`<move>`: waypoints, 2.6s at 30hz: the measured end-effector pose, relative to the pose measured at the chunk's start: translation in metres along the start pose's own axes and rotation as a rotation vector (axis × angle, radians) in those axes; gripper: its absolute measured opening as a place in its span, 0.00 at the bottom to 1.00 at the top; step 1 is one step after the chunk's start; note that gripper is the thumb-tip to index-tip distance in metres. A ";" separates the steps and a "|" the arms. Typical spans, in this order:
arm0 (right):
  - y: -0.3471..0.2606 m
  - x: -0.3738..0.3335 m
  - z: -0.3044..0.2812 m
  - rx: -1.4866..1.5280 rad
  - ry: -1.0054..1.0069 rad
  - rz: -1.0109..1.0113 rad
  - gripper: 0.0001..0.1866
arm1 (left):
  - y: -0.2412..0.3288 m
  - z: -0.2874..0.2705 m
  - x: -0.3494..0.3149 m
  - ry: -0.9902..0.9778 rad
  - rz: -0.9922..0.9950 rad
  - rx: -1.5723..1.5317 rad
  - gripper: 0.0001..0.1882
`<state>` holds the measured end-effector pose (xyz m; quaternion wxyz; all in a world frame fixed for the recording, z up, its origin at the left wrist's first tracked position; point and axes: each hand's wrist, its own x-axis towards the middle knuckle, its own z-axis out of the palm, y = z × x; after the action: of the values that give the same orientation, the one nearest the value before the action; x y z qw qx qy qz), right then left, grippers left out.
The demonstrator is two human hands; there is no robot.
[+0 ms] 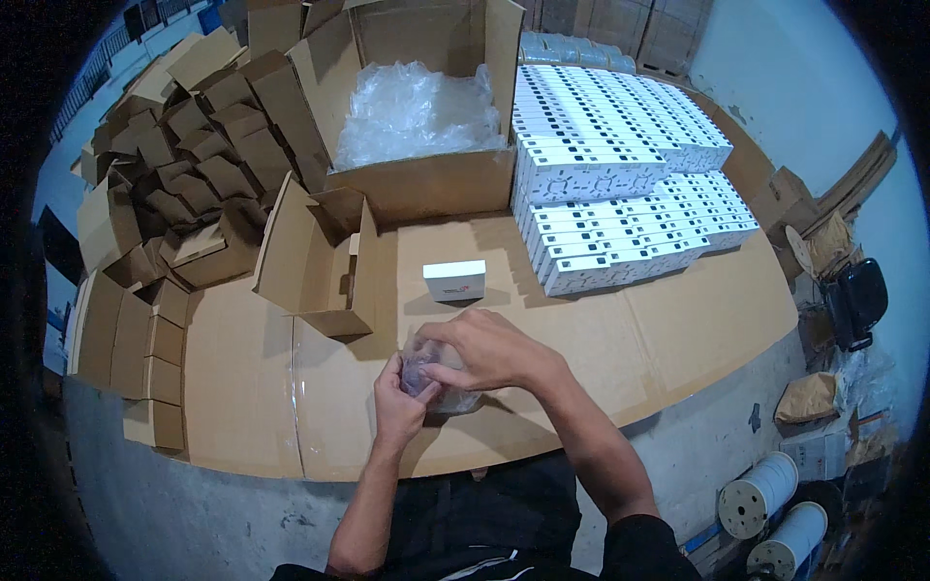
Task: Packing white boxes into bubble wrap sleeves and placing them into a partitioned shipping carton.
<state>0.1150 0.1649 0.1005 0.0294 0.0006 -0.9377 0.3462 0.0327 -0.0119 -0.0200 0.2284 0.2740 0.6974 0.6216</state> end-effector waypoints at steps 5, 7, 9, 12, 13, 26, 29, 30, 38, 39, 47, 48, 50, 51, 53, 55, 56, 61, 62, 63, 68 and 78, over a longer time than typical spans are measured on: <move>0.012 0.006 -0.010 0.055 -0.075 -0.173 0.27 | 0.012 0.002 -0.001 -0.058 0.034 -0.029 0.28; 0.013 0.010 -0.012 0.042 -0.121 -0.204 0.29 | 0.010 -0.002 0.000 -0.117 -0.019 -0.026 0.29; 0.006 0.011 -0.018 0.038 -0.157 -0.155 0.30 | 0.003 -0.004 0.002 -0.176 -0.012 0.027 0.29; 0.009 0.010 -0.024 0.029 -0.096 -0.176 0.30 | 0.007 -0.001 0.002 -0.190 -0.034 -0.067 0.26; 0.012 0.008 -0.026 0.024 0.003 -0.247 0.31 | 0.012 -0.001 0.002 -0.194 -0.033 -0.068 0.26; 0.087 -0.002 0.005 0.286 0.661 0.141 0.25 | 0.022 0.001 -0.002 -0.133 -0.139 -0.154 0.24; 0.080 0.002 0.009 0.120 0.617 0.040 0.25 | 0.008 -0.002 0.002 -0.139 -0.074 -0.060 0.24; 0.082 0.002 0.011 0.121 0.620 0.040 0.25 | 0.009 -0.002 0.004 -0.158 -0.032 0.034 0.24; 0.105 0.003 0.033 0.420 0.849 0.138 0.15 | 0.020 -0.002 0.009 -0.201 -0.061 0.019 0.25; 0.105 0.004 0.033 0.421 0.848 0.138 0.15 | 0.021 -0.002 0.009 -0.198 -0.062 0.022 0.25; 0.096 0.002 0.034 1.094 0.870 -0.067 0.13 | 0.018 -0.004 0.009 -0.193 -0.038 0.024 0.27; 0.096 0.001 0.035 1.094 0.871 -0.066 0.13 | 0.016 -0.003 0.009 -0.192 -0.024 0.020 0.27; 0.095 -0.001 0.035 1.068 0.823 -0.035 0.13 | 0.018 -0.003 0.009 -0.189 -0.040 0.011 0.28; 0.094 -0.001 0.034 1.069 0.822 -0.035 0.13 | 0.018 -0.003 0.009 -0.183 -0.056 0.004 0.28; 0.092 -0.003 0.033 1.020 0.785 -0.055 0.12 | 0.013 -0.004 0.009 -0.189 -0.040 0.012 0.28; 0.093 -0.005 0.031 1.009 0.773 -0.058 0.12 | 0.014 -0.003 0.009 -0.200 -0.025 0.018 0.29; 0.093 -0.007 0.030 0.998 0.759 -0.061 0.12 | 0.017 -0.003 0.009 -0.206 -0.050 0.022 0.29; 0.100 -0.011 0.028 1.008 0.731 -0.077 0.12 | 0.012 -0.003 0.010 -0.194 -0.026 0.022 0.28; 0.101 -0.011 0.028 0.997 0.735 -0.086 0.12 | 0.014 -0.003 0.009 -0.180 -0.030 0.003 0.29; 0.101 -0.011 0.028 0.998 0.735 -0.084 0.12 | 0.016 -0.003 0.008 -0.166 -0.037 -0.017 0.30; 0.104 -0.012 0.027 0.961 0.729 -0.101 0.12 | 0.022 -0.003 0.010 -0.200 -0.077 -0.001 0.30; 0.097 -0.016 0.025 1.000 0.490 -0.037 0.11 | 0.017 -0.002 0.009 -0.163 -0.035 -0.020 0.33</move>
<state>0.1271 0.2217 0.0179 0.2489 -0.0497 -0.6247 0.7385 0.0263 -0.0059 -0.0025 0.2980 0.3091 0.6749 0.6002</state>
